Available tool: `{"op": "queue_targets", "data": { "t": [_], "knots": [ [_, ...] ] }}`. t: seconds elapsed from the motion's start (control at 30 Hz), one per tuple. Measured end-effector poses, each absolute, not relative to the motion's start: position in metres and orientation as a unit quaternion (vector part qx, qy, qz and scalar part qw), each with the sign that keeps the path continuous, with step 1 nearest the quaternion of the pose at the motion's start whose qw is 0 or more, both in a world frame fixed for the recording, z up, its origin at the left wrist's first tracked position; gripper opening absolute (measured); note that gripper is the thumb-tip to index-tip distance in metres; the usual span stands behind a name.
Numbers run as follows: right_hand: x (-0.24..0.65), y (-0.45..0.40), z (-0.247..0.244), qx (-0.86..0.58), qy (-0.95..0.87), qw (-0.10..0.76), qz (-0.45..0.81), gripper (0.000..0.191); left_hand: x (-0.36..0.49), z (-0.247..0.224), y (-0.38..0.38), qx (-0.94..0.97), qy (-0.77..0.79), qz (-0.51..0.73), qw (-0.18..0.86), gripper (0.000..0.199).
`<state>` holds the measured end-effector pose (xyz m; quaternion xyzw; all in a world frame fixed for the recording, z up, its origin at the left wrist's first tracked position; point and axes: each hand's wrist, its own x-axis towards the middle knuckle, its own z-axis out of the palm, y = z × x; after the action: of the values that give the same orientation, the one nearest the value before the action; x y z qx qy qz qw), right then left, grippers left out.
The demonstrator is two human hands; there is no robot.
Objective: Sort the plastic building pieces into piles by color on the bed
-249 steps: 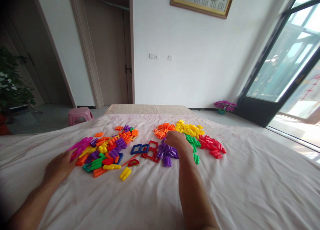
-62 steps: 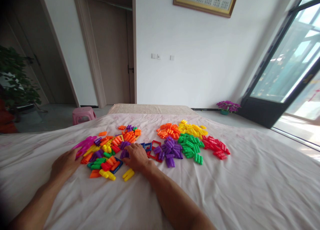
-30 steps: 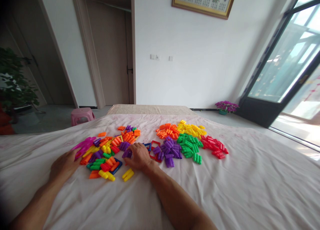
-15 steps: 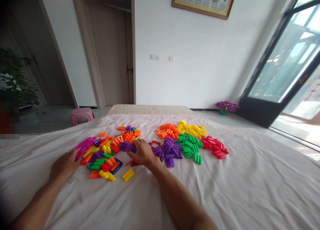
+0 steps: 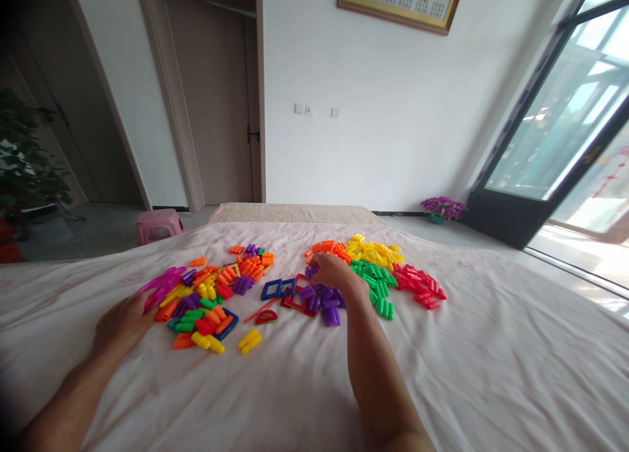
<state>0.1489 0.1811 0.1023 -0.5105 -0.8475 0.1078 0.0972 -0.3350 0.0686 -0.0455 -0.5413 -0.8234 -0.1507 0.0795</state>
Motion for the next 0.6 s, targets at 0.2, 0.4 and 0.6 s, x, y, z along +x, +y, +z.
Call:
{"op": "queue_targets", "data": {
  "t": [0.2, 0.4, 0.6],
  "knots": [
    [0.19, 0.186, 0.107, -0.571, -0.809, 0.032, 0.133, 0.039, -0.338, -0.048, 0.07, -0.542, -0.824, -0.149, 0.076, 0.056],
    [0.186, 0.178, 0.119, -0.562, -0.817, 0.028, 0.124, 0.039, -0.339, -0.047, 0.071, -0.534, -0.833, -0.124, 0.069, 0.055],
    [0.137, 0.167, 0.113, -0.496, -0.862, 0.0, 0.101, 0.041, -0.338, -0.045, 0.07, -0.533, -0.835, -0.119, 0.063, 0.053]
  ]
}}
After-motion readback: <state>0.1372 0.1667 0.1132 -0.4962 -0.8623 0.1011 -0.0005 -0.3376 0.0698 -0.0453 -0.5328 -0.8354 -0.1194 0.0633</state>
